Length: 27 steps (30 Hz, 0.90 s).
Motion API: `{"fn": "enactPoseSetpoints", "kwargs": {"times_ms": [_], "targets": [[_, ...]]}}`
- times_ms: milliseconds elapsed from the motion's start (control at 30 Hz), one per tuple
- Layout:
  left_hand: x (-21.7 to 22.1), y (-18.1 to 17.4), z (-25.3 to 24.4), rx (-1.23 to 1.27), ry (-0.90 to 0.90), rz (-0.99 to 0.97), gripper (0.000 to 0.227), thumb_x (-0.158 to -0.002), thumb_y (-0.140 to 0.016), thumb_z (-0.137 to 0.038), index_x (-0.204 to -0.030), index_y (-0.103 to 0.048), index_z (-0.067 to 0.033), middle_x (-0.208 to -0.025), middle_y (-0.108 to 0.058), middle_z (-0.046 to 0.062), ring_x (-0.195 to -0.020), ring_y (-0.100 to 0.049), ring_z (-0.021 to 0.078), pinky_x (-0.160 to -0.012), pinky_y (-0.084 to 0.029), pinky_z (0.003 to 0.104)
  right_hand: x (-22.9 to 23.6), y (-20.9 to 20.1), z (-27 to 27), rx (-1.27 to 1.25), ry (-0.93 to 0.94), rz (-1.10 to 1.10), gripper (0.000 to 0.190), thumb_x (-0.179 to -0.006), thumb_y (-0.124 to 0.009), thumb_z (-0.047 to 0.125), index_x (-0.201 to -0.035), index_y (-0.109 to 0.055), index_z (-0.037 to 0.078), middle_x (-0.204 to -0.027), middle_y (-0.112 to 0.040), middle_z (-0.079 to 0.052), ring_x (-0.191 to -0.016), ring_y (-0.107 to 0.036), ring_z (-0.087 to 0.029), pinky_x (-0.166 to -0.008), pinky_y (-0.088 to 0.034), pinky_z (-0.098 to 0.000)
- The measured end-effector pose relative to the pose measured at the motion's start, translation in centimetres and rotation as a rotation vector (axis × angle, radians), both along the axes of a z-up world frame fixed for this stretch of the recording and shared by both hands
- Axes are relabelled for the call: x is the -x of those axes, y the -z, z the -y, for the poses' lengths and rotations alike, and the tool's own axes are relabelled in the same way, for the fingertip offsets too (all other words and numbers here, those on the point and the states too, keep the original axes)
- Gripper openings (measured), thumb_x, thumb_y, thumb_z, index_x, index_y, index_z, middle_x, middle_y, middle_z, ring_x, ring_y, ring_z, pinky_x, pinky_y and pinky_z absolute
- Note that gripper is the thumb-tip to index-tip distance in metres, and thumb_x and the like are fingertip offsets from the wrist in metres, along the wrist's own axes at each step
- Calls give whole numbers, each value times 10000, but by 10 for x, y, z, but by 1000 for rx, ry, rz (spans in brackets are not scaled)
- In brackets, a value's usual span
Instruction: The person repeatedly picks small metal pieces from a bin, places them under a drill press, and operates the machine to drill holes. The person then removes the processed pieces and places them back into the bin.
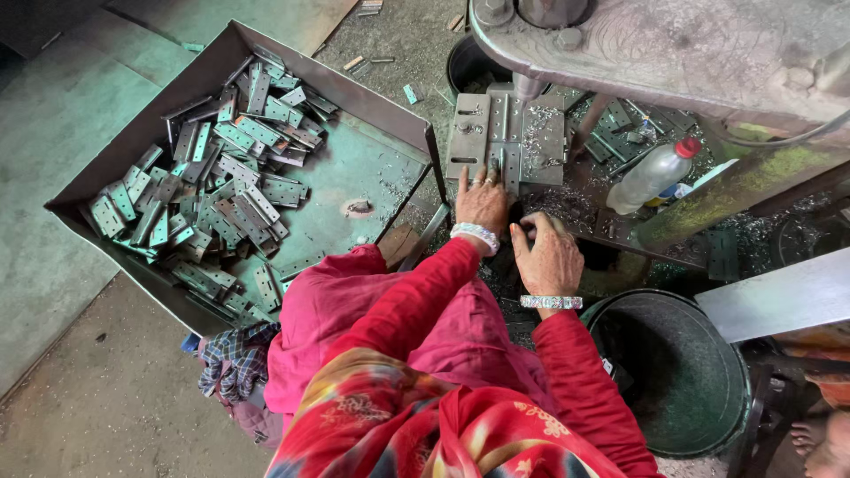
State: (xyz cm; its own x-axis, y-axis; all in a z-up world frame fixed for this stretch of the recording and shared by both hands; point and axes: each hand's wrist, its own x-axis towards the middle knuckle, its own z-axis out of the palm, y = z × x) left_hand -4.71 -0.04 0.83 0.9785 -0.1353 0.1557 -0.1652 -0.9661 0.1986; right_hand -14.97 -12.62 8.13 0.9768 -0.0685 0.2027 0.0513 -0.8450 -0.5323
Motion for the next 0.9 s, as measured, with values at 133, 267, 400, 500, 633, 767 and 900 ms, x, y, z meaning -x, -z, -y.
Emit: {"fn": "enactPoseSetpoints", "kwargs": {"times_ms": [133,267,400,500,633,767,900], "targets": [[-19,-13,6,-178,-18,-98,337,-933,-531,-231,-1200,-708,-126,-1590,-423,145,-1569,-141,363,-1232,-13,616,-5,36,14,53,-22,-13,361,-927,-717,396,-1176,-666,139,-1127,-701,-144,-1020,-671,-407,-792,-527,-517],[-43,-13,6,-166,-32,-103,373,-986,-506,-243,-1271,-697,-97,-1591,-452,140,-1598,-120,370,-1261,4,652,3,120,33,15,-13,-101,611,-886,-705,404,-1343,-525,40,-1248,-640,-258,-1017,-643,-489,-793,-515,-571],[-38,3,9,-161,-26,-16,426,-942,-517,-240,-1318,-647,-89,-1578,-411,145,-1553,-83,392,-1195,12,694,30,207,37,85,65,-389,655,-960,-634,534,-1409,-526,70,-1112,-714,-279,-1038,-681,-471,-869,-531,-567],[-37,6,-3,-136,-12,-122,419,-979,-512,-257,-1354,-633,-114,-1603,-400,108,-1583,-64,385,-1205,23,713,14,217,43,-16,54,-475,654,-886,-685,566,-1271,-598,45,-1112,-705,-257,-1053,-662,-481,-864,-519,-573],[-59,1,-5,-115,-10,-148,415,-999,-511,-306,-1365,-618,-145,-1643,-355,62,-1579,-68,376,-1188,8,725,-24,190,64,65,-21,-533,632,-930,-636,595,-1258,-654,55,-1135,-722,-269,-1096,-676,-463,-908,-525,-560],[-65,7,-4,-94,-25,-128,394,-1045,-480,-315,-1372,-613,-140,-1639,-369,56,-1585,-70,369,-1198,13,736,-1,208,54,6,5,-377,738,-885,-663,629,-1281,-609,8,-1194,-683,-286,-1102,-655,-470,-898,-518,-557],[-56,6,-6,-78,-14,-52,433,-995,-507,-309,-1384,-607,-148,-1619,-382,73,-1572,-65,377,-1184,20,728,19,238,40,11,115,-455,728,-883,-634,635,-1325,-609,57,-1191,-694,-261,-1108,-655,-468,-913,-518,-558]]}}
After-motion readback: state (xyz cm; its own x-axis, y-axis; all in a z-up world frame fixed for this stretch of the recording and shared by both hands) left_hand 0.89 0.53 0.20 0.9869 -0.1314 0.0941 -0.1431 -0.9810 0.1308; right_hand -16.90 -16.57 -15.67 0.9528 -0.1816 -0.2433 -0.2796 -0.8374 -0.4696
